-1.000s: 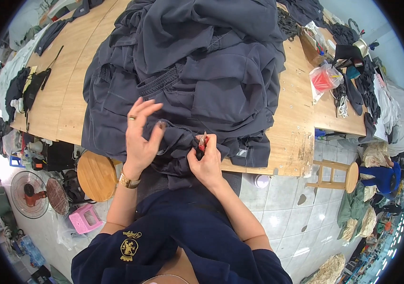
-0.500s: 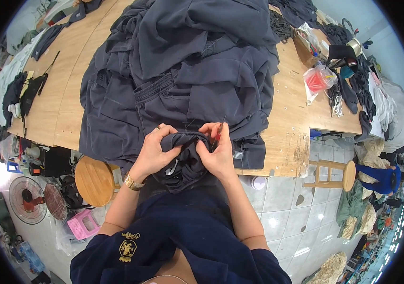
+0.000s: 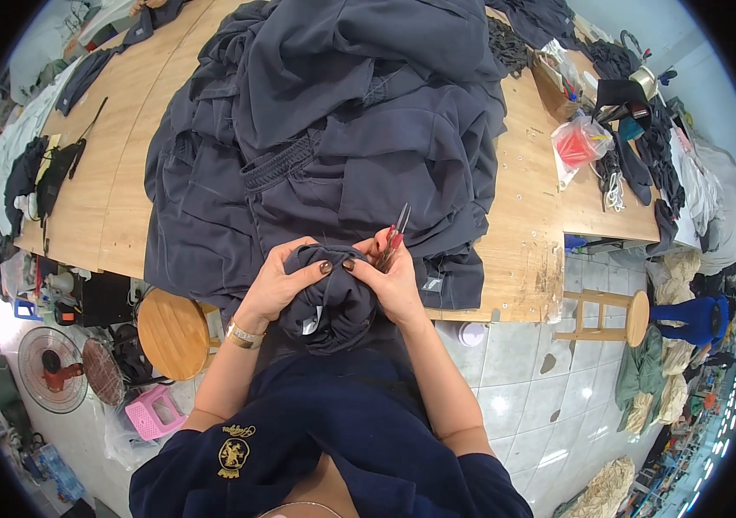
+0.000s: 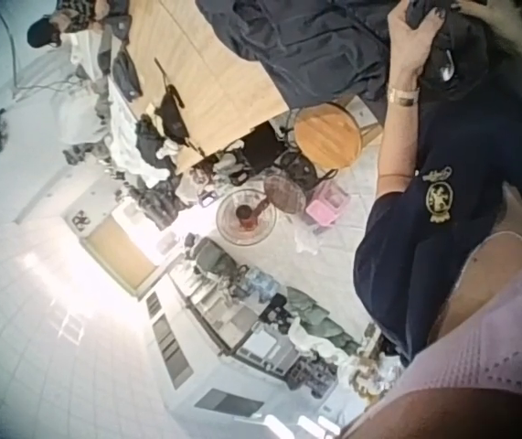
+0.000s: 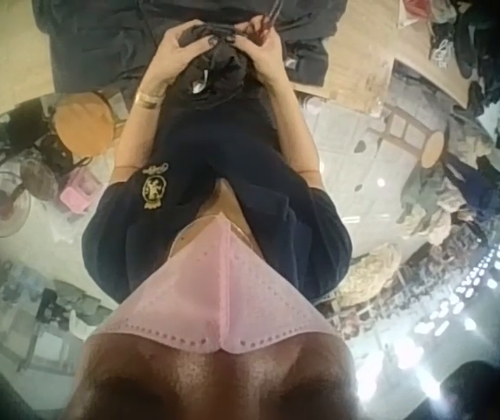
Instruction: Trim excess loose threads from the waistband and seams of dark gray garments using small scissors.
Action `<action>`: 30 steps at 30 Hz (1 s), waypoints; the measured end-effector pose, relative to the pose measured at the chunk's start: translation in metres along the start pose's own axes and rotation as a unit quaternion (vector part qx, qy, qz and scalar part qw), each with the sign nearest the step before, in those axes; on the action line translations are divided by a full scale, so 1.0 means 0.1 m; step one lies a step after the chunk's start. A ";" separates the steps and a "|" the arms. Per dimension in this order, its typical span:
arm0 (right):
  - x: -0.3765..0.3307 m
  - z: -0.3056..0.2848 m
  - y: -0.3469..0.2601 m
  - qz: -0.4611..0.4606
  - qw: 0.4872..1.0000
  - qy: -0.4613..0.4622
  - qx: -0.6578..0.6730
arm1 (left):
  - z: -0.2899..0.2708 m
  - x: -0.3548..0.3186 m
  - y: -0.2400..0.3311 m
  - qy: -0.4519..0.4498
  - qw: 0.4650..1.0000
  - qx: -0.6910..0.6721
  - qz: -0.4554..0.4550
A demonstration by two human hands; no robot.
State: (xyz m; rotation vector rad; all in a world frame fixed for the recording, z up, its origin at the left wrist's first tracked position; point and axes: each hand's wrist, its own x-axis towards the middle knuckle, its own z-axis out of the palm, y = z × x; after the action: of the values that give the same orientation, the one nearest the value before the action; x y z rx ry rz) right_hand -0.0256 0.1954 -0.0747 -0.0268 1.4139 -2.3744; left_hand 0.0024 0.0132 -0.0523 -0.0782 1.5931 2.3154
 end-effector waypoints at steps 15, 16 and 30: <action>0.08 0.13 -0.25 -0.090 0.979 -0.025 -0.180 | 0.05 0.02 -0.03 0.050 0.979 0.160 0.115; 0.10 0.15 -0.26 -0.090 0.979 -0.025 -0.180 | 0.07 0.01 -0.03 0.050 0.979 0.160 0.114; 0.03 0.09 -0.45 -0.169 0.975 0.021 -0.140 | 0.05 0.00 -0.01 0.064 0.990 0.113 0.052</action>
State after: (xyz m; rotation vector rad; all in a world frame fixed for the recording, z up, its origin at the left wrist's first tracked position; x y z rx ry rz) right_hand -0.0400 0.2063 -0.0329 -0.3180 1.8830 -2.4212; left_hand 0.0037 0.0177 -0.0513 -0.0925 1.9568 2.2263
